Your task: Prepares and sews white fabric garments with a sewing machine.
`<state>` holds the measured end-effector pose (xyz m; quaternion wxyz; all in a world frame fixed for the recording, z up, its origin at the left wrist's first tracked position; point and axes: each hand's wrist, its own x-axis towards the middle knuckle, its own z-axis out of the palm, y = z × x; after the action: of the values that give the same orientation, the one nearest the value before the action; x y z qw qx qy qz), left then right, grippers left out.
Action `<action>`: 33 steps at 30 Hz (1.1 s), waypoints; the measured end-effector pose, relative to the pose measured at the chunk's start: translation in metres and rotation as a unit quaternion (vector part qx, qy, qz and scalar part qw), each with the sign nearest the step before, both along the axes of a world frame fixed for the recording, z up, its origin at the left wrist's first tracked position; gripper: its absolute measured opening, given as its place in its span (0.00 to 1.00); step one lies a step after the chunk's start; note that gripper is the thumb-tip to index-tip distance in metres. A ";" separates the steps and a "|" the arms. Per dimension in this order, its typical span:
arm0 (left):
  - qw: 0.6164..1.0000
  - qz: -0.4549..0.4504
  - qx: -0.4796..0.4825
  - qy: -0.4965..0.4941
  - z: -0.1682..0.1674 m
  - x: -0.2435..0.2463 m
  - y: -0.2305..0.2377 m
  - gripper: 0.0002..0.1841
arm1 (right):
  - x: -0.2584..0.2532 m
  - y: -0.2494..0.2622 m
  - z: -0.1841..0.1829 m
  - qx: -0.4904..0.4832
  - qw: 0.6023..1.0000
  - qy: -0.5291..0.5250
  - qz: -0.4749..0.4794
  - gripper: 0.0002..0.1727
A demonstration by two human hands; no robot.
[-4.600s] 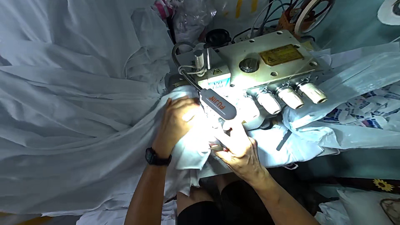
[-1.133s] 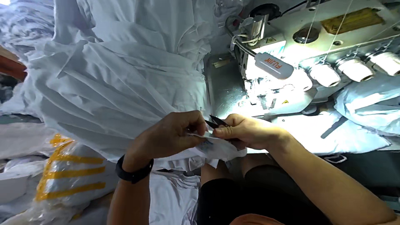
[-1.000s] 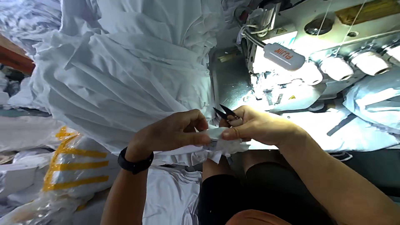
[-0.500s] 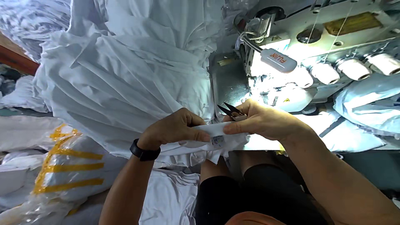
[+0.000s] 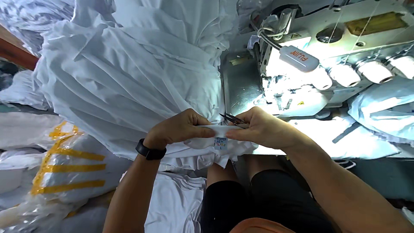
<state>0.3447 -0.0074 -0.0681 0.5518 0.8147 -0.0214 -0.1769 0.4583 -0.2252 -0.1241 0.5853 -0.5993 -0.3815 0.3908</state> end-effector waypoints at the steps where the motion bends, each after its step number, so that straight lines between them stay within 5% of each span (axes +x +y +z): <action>1: 1.000 -0.002 -0.002 0.003 0.000 0.003 0.000 0.13 | -0.001 0.001 0.000 0.000 1.000 -0.006 -0.009 0.09; 8: 0.998 0.019 0.053 -0.039 -0.001 -0.001 -0.010 0.04 | -0.008 0.009 -0.001 -0.038 0.998 0.007 -0.040 0.11; 20: 0.997 0.061 0.030 0.033 -0.003 -0.004 -0.016 0.07 | -0.007 0.011 -0.007 -0.026 0.994 -0.084 -0.069 0.06; 28: 0.999 0.028 0.017 -0.026 -0.015 -0.003 -0.002 0.12 | -0.008 0.009 -0.010 0.014 0.992 -0.108 -0.065 0.06; 33: 0.996 0.067 0.024 -0.057 -0.003 -0.009 0.004 0.07 | -0.005 0.014 0.000 0.029 0.993 -0.099 -0.065 0.06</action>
<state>0.3356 -0.0033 -0.0709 0.5404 0.8363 0.0062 -0.0927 0.4530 -0.2108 -0.1237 0.5855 -0.6414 -0.4094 0.2796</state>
